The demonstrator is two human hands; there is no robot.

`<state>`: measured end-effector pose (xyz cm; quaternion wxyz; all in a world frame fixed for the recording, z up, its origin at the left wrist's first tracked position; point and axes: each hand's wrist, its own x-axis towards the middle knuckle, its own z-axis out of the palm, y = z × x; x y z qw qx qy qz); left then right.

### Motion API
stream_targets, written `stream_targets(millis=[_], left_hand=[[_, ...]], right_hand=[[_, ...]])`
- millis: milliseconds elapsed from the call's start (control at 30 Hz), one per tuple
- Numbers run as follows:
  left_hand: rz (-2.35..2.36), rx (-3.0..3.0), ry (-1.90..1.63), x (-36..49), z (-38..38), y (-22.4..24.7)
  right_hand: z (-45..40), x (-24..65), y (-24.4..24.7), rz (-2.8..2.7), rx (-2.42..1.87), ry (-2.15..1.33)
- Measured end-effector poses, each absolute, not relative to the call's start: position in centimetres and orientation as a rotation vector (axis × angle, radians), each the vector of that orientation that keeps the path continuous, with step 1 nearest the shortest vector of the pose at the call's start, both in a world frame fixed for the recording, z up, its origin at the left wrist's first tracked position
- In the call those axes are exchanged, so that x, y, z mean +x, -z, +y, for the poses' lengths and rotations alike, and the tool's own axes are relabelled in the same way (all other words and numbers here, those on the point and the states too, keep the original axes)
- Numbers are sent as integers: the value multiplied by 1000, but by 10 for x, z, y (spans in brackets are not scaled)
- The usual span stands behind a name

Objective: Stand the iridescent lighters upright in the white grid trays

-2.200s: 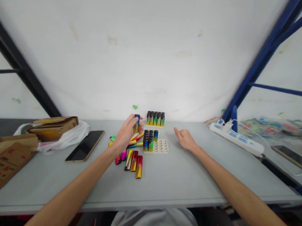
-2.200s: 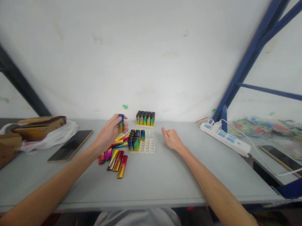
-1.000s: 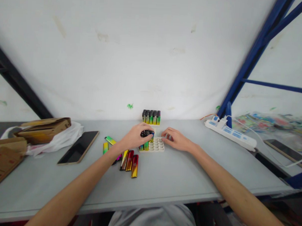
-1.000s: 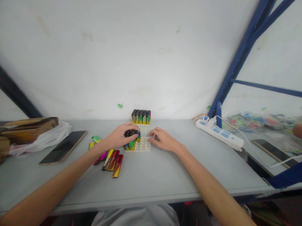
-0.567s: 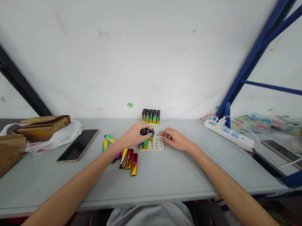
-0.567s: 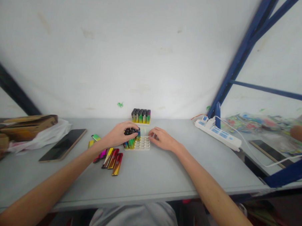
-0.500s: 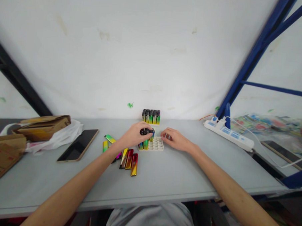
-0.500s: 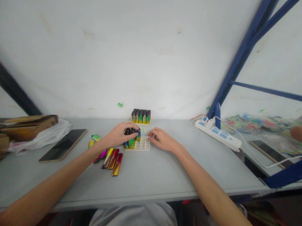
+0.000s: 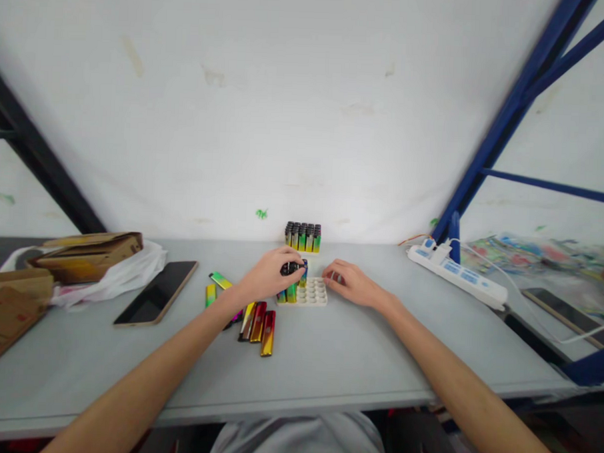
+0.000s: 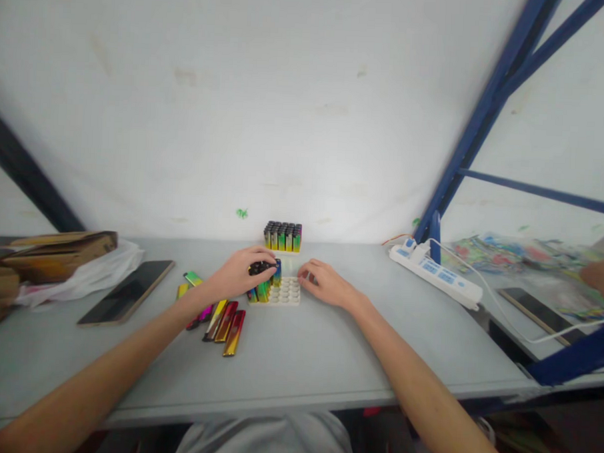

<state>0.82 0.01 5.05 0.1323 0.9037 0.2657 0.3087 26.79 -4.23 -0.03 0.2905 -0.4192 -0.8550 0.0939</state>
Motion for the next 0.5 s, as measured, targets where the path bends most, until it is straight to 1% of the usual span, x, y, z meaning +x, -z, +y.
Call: stream_targets(millis=[100,200,400,500], left_hand=[[766,2582,-994,4,-1,-55],[766,2523,-1022,-2,-1,-59],[875,2533,-966,-20,5,-65],[1037,2623,-808,-42,15,-67]], right_hand=[[-43,268,0,-2283,-1122,-241],[-43,268,-1,-2293,-1124,-247],[-44,266,-4,-2284,-1137,-272],[-45,265,-3,-2278,-1143,-299]])
